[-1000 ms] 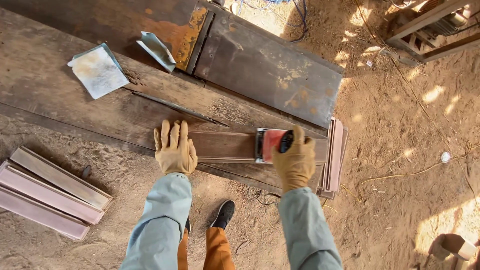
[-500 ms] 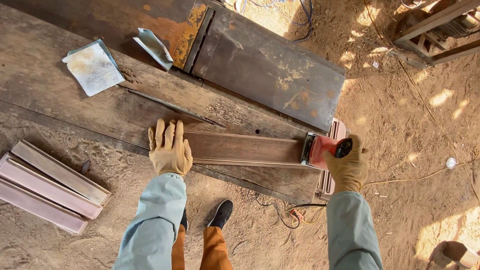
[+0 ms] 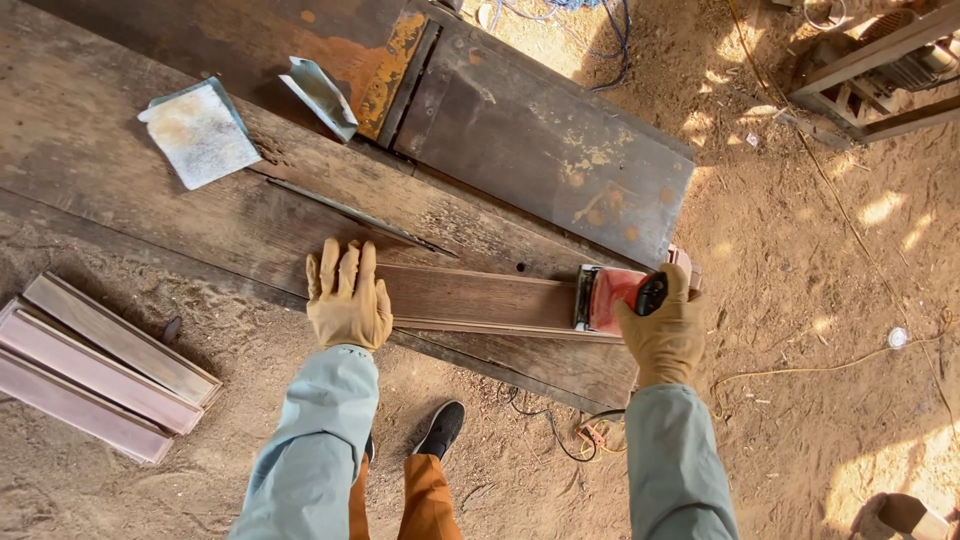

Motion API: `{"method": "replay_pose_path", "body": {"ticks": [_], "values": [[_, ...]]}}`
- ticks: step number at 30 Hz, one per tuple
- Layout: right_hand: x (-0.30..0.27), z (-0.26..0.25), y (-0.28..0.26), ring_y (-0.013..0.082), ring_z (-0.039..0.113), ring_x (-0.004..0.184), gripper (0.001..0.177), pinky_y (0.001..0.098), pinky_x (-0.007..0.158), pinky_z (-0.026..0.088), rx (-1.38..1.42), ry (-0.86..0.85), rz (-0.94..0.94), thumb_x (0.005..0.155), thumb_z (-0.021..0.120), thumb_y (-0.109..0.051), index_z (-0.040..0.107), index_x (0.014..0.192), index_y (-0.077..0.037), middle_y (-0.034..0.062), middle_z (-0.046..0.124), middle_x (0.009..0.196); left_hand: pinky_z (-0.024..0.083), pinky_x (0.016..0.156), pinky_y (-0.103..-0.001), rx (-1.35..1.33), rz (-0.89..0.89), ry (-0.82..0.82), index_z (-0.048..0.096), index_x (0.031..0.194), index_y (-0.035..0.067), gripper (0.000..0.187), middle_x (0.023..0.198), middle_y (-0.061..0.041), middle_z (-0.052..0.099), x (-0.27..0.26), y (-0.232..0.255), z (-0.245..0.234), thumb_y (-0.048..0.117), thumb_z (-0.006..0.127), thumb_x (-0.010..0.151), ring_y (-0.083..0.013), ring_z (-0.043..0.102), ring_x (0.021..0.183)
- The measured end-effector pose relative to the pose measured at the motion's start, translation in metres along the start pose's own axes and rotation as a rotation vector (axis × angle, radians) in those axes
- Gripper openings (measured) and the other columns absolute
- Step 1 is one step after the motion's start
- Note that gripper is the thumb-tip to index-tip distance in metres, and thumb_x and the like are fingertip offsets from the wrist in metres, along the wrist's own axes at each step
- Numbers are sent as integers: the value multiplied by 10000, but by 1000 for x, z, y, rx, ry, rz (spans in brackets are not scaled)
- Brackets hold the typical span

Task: Sanding a piece of wood using a hand-held sander and sandpaper.

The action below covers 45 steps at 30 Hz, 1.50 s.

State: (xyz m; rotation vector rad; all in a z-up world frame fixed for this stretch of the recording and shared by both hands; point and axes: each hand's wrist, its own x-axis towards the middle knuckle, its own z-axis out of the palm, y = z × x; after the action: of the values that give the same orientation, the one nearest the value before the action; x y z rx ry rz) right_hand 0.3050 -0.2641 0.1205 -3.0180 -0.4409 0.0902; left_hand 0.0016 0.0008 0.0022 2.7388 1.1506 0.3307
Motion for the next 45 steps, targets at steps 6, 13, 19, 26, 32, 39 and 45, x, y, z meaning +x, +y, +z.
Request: {"method": "replay_pose_path", "body": {"ticks": [6, 13, 19, 26, 32, 39, 45], "values": [[-34, 4, -63, 340, 671, 947, 723, 450, 680, 605, 41, 118, -221, 691, 907, -384, 526, 1305, -361, 123, 581, 1155, 106, 1287, -541, -9, -29, -7, 457, 1537, 74, 583, 1529, -131, 511, -2, -3, 7, 353, 364, 1033, -376, 302, 1514], [-68, -1, -141, 328, 691, 949, 755, 426, 644, 635, -11, -94, -123, 743, 887, -372, 480, 1378, -378, 161, 556, 1214, 86, 1297, -533, -61, -15, -9, 404, 1570, 72, 600, 1543, -127, 487, -2, -4, 7, 355, 355, 1044, -365, 265, 1531], [-98, -7, -191, 317, 690, 965, 759, 407, 643, 647, -1, -173, -125, 768, 861, -332, 460, 1413, -351, 173, 549, 1213, 86, 1250, -512, 23, -30, -164, 254, 1558, 93, 615, 1571, -107, 398, 4, -4, 6, 332, 335, 998, -347, 191, 1520], [-125, -16, -234, 333, 676, 968, 633, 429, 619, 647, 26, -206, -109, 783, 837, -329, 508, 1325, -343, 140, 556, 1155, 75, 1320, -505, -204, -48, -68, 244, 1622, 29, 621, 1621, -164, 365, -3, -9, 13, 287, 337, 1065, -346, 210, 1565], [-134, -13, -229, 329, 679, 930, 560, 462, 606, 622, 105, -174, -117, 811, 820, -410, 531, 1286, -340, 146, 562, 1106, 75, 1281, -494, -109, -30, -105, 236, 1622, 4, 662, 1627, -207, 333, 2, -7, 17, 306, 347, 1043, -345, 199, 1546], [-106, -11, -179, 355, 680, 906, 609, 466, 596, 609, 106, -42, -141, 749, 839, -340, 539, 1278, -314, 173, 579, 1127, 127, 1293, -534, -36, -4, -61, 435, 1545, 50, 568, 1573, -167, 427, -2, -4, 3, 329, 374, 1053, -377, 243, 1536], [-60, 1, -102, 326, 677, 920, 698, 416, 599, 643, 32, -117, -18, 778, 845, -294, 471, 1366, -330, 216, 551, 1143, 191, 1287, -564, -73, 29, 64, 510, 1500, 19, 549, 1531, -190, 489, -3, -6, 6, 315, 421, 1047, -401, 317, 1520]]}}
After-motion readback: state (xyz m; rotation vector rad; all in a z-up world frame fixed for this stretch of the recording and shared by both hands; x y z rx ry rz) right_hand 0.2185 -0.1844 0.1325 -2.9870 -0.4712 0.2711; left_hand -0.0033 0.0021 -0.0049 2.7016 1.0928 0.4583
